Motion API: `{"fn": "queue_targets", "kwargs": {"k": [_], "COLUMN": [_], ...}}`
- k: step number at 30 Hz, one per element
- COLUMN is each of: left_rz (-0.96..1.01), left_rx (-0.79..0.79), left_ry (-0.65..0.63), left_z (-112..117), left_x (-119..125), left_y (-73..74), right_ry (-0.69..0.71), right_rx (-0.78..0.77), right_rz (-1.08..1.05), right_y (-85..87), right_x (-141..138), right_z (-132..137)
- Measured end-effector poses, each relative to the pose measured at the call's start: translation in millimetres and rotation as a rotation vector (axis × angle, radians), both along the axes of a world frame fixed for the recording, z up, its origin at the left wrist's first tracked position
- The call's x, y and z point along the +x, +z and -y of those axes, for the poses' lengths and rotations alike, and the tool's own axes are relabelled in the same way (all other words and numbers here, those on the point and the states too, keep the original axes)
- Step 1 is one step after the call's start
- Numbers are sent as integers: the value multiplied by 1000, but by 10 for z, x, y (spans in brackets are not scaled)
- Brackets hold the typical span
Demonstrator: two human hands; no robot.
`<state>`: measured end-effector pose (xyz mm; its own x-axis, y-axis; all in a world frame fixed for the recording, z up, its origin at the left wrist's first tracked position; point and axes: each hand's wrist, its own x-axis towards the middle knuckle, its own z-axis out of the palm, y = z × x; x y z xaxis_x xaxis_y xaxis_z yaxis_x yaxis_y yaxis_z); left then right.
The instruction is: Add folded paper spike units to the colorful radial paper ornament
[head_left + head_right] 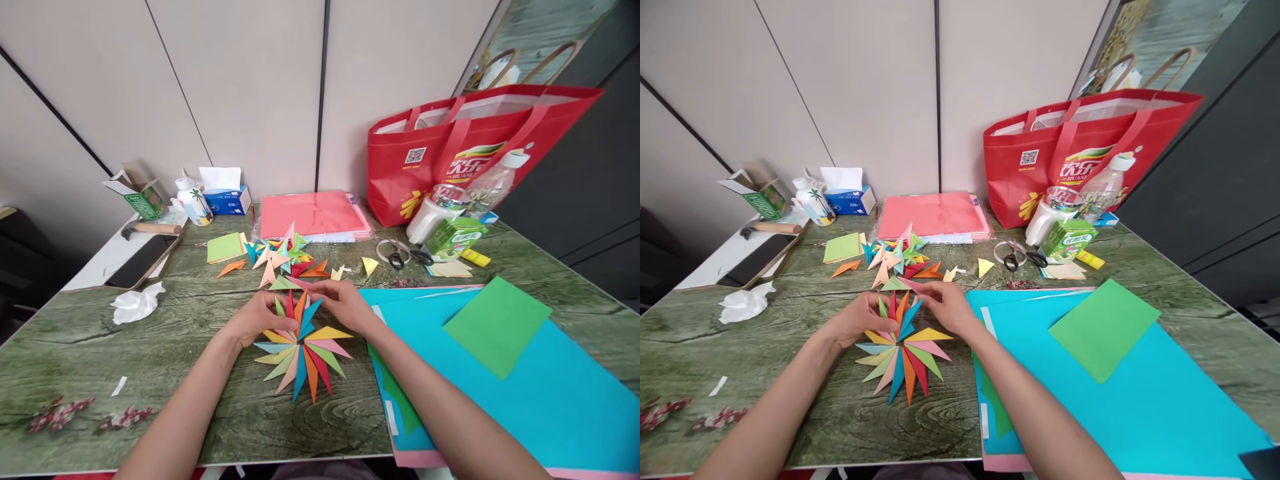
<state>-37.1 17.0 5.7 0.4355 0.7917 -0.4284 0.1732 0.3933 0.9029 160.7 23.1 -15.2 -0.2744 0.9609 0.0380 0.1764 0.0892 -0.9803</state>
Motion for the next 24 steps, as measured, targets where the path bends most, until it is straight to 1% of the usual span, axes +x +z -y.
{"fn": "queue_targets", "kwargs": {"k": [2, 5, 9, 11, 12, 13, 15, 17, 20, 24], "left_rz": [9, 29, 44, 12, 2, -1, 13, 27, 50, 84], "left_rx": [7, 1, -32, -20, -19, -24, -46, -68, -84, -71], "left_ry": [9, 39, 82, 111, 119, 122, 127, 151, 182, 161], "left_z": [-3, -9, -13, -17, -21, -24, -31, -35, -36, -36], "left_x": [5, 12, 1, -10, -14, -16, -11, 1, 13, 11], "left_y": [7, 15, 5, -12, -19, -25, -28, -22, -10, -8], "right_ry": [0, -72, -221, -273, -261, -216, -73, 31, 73, 49], "right_rx": [-23, -9, 72, 71, 36, -24, -171, -275, -314, -273], "right_rz": [-13, -57, -55, -76, -100, -131, -187, -215, -204, -173], "right_y": [-12, -26, -5, 39, 65, 92, 135, 153, 140, 100], "right_x": [-55, -75, 28, 114, 155, 189, 220, 196, 94, -16], "right_z": [21, 19, -32, -40, -33, -20, 23, 73, 126, 147]}}
